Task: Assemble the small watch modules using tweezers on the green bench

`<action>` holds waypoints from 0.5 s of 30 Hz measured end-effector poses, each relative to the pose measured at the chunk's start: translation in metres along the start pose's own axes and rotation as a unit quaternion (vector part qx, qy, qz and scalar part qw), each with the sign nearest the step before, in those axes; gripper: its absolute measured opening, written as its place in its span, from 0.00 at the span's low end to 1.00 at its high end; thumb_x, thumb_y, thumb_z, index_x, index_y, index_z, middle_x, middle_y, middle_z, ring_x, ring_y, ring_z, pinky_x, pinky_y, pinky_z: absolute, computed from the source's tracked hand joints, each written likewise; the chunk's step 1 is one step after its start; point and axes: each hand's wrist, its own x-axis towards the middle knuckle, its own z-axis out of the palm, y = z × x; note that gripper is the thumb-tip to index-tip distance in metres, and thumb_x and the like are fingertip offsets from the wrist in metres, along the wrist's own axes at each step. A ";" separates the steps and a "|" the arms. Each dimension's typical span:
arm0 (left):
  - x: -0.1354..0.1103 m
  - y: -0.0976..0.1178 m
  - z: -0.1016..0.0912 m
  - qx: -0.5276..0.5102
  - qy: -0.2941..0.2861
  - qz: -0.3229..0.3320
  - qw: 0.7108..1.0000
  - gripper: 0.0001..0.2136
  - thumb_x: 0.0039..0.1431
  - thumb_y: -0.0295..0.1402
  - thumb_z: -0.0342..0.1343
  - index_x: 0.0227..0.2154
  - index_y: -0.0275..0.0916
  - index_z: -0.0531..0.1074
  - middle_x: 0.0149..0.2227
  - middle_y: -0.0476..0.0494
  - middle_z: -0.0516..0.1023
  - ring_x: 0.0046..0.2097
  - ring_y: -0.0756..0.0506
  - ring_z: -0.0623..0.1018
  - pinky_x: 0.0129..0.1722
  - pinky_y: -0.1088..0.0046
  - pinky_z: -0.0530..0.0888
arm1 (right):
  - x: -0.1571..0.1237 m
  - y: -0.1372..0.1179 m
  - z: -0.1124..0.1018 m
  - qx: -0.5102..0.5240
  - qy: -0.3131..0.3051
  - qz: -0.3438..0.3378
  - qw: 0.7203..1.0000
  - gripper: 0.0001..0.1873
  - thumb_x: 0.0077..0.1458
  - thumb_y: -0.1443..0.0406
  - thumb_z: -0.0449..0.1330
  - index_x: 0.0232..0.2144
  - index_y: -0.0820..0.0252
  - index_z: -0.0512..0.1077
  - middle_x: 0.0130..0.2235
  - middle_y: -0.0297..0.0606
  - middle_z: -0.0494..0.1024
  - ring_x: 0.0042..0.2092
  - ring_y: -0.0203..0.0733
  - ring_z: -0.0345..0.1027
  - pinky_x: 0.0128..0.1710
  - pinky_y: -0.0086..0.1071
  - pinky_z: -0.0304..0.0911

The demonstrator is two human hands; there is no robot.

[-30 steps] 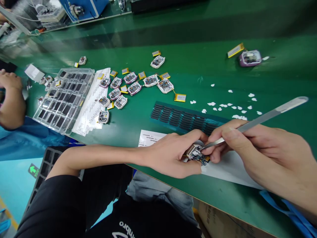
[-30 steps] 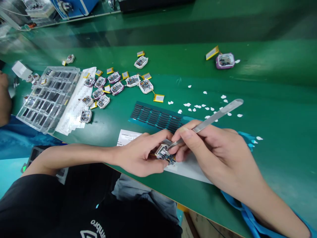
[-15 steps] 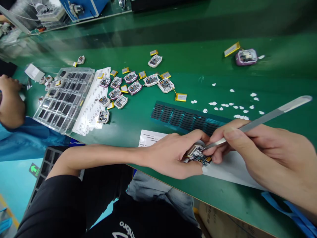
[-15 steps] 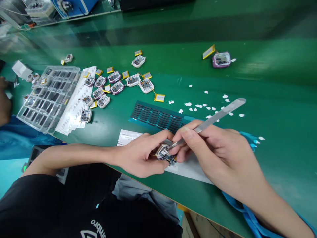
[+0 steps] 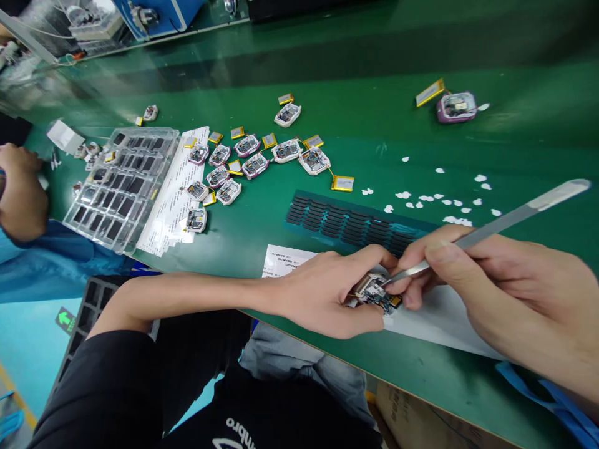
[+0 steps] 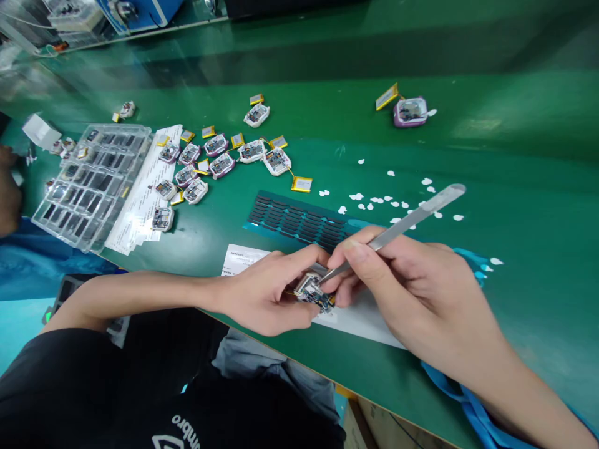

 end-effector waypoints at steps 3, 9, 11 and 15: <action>0.000 0.001 0.000 0.005 -0.001 0.000 1.000 0.18 0.58 0.36 0.55 0.51 0.41 0.65 0.30 0.55 0.71 0.29 0.49 0.71 0.31 0.72 0.67 | 0.000 -0.001 0.000 -0.009 -0.002 -0.003 1.000 0.27 0.67 0.39 0.55 0.25 0.42 0.77 0.23 0.30 0.79 0.23 0.40 0.73 0.25 0.34 0.73; 0.000 0.000 0.001 0.012 -0.004 -0.009 1.000 0.19 0.60 0.37 0.56 0.53 0.40 0.64 0.31 0.55 0.73 0.27 0.51 0.70 0.29 0.73 0.67 | -0.003 0.000 -0.001 -0.009 0.011 -0.012 1.000 0.25 0.68 0.40 0.55 0.26 0.42 0.78 0.23 0.30 0.79 0.23 0.41 0.74 0.24 0.35 0.73; 0.000 0.000 0.000 0.009 -0.006 -0.013 1.000 0.19 0.60 0.37 0.56 0.53 0.41 0.64 0.30 0.55 0.72 0.26 0.51 0.68 0.28 0.74 0.65 | -0.003 -0.002 -0.001 -0.015 0.013 -0.023 1.000 0.25 0.68 0.40 0.55 0.27 0.42 0.78 0.23 0.30 0.79 0.23 0.40 0.74 0.24 0.34 0.73; 0.000 0.002 -0.002 0.003 -0.005 -0.012 1.000 0.17 0.60 0.37 0.57 0.50 0.42 0.63 0.29 0.56 0.69 0.26 0.52 0.67 0.29 0.73 0.65 | -0.002 -0.005 -0.002 -0.025 0.017 -0.038 0.999 0.25 0.68 0.40 0.56 0.27 0.43 0.77 0.23 0.28 0.79 0.22 0.39 0.74 0.21 0.32 0.71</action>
